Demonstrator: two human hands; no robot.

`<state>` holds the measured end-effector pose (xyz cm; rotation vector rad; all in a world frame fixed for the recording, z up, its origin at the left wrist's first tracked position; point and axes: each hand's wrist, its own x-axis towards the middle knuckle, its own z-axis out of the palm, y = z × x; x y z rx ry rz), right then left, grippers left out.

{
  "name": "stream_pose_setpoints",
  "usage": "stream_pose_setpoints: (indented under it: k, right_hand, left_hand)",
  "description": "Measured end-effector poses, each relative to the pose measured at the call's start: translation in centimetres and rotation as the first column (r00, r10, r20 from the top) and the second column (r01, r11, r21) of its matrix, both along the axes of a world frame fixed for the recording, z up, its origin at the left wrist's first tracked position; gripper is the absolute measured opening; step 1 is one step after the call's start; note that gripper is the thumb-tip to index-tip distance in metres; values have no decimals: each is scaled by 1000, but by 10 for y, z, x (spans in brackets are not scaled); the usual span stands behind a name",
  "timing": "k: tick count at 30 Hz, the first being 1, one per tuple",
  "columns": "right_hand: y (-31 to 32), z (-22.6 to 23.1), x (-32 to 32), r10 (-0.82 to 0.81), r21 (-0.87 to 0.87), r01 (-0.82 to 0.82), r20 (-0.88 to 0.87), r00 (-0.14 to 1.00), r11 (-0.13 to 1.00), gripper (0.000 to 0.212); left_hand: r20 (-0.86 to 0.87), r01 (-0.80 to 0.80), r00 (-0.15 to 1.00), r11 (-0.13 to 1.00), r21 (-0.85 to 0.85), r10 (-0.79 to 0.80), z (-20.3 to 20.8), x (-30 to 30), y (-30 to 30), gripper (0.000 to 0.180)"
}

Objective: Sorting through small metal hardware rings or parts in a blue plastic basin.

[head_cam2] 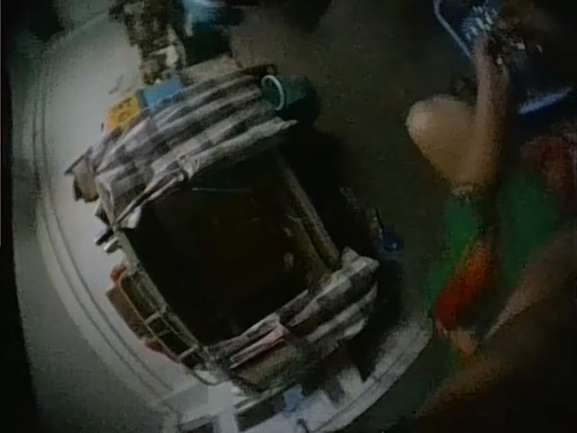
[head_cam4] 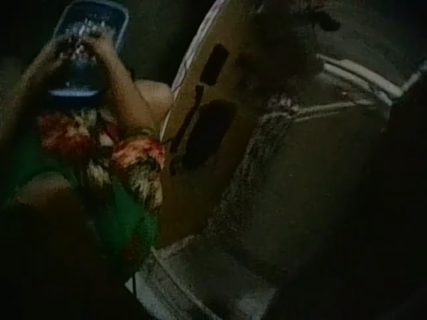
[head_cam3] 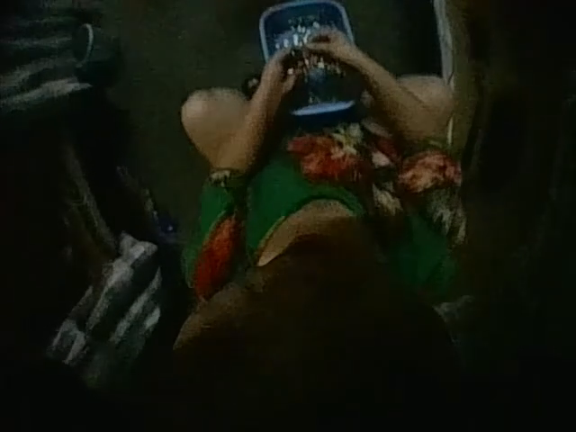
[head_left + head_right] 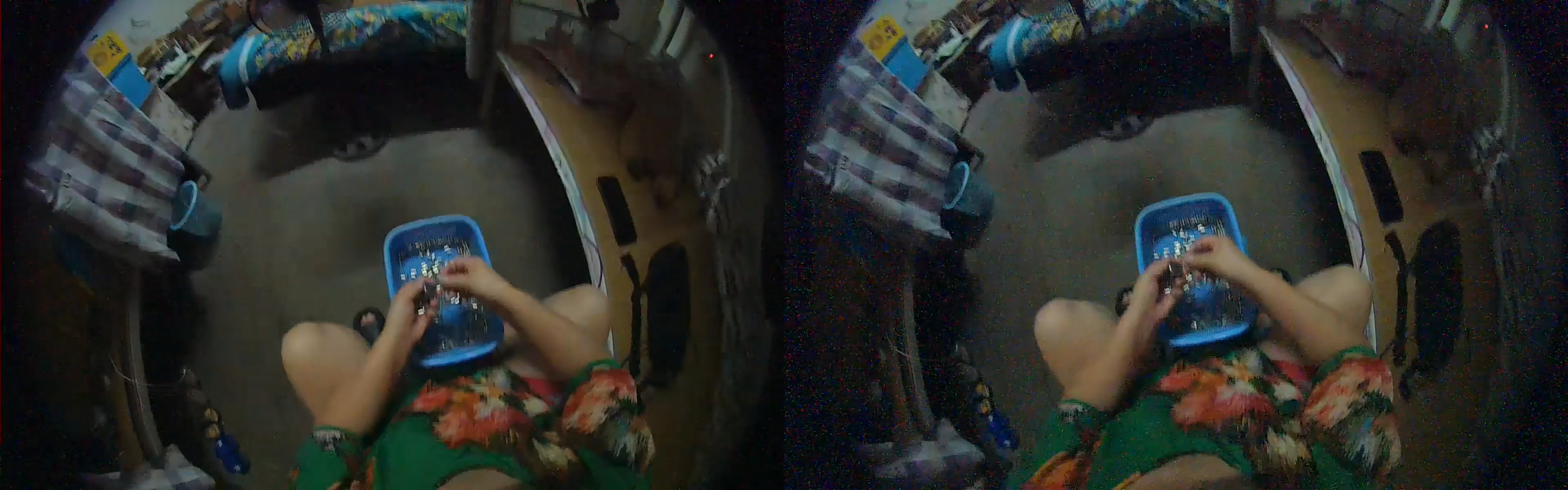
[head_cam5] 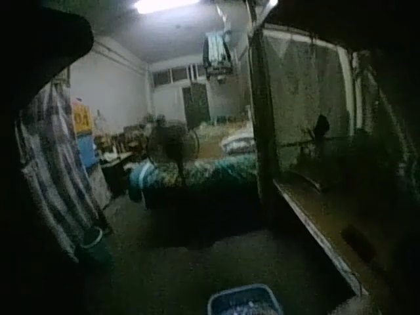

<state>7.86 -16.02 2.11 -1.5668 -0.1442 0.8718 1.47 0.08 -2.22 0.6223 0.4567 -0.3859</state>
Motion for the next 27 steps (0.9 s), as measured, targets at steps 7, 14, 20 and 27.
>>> stream_pose_setpoints:
  k: [7,14,20,27]
  right_hand:
    - [4,-6,0,-30,85,30,4,1000,996,17]
    - [5,-19,-3,-41,167,41,-2,999,985,16]
    - [7,-15,-5,-34,211,39,-27,999,977,14]
    - [4,-15,-1,13,211,-3,-50,999,978,13]
  left_hand:
    - [-65,11,998,1000,0,-11,9,3,-2,22]
    - [-47,27,999,1000,-6,-27,11,-1,-3,23]
    - [-56,27,998,1000,12,-26,11,-2,-3,22]
    - [-37,25,999,999,-20,-26,11,-1,-2,21]
